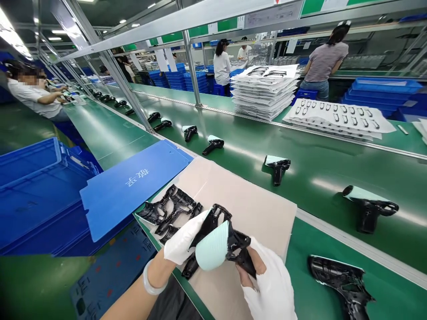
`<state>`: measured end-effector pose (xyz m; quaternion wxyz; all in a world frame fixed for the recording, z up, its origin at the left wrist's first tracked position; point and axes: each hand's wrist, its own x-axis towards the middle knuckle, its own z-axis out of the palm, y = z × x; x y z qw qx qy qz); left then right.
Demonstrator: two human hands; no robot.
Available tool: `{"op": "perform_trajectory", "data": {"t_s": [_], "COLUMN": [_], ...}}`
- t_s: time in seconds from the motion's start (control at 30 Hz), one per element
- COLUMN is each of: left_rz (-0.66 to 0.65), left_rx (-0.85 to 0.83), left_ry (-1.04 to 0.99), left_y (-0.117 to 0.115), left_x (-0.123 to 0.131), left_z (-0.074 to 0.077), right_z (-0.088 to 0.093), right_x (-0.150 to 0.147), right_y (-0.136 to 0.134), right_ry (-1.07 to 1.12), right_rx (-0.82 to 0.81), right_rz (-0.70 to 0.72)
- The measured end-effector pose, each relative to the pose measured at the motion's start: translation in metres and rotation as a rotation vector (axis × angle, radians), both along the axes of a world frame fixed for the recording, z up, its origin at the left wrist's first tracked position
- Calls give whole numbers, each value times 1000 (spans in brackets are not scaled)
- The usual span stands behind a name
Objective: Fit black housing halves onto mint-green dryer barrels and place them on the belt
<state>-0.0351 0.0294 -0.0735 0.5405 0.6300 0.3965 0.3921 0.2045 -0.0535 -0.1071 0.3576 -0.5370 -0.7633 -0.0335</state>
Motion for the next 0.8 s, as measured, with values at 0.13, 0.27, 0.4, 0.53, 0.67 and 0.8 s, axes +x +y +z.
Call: {"op": "perform_trajectory", "data": {"t_s": [0.13,0.27,0.4,0.53,0.67,0.8], "left_rz": [-173,-196,-229,-298,-259,-243], "left_rx": [-242,-383,-376,-185,58,300], "left_ry": [-181,-278,-265,-93,113,218], "left_y": [-4,-8,-12,-15,-16,-12], "left_x": [17,22,20,16,17,19], "left_z": [14,13,13,14,16,29], "right_z": [-5,-9,-10,-10,6,24], "right_x": [-1,-2,-3,-7,-16,-30], "right_y": [7,8,11,12,8,7], "right_ry": [-82,-79,28,357,782,976], "right_rx": [-3,-23,-151,-407,-834,-1036], "right_rz": [50,29,61,147,178,282]}}
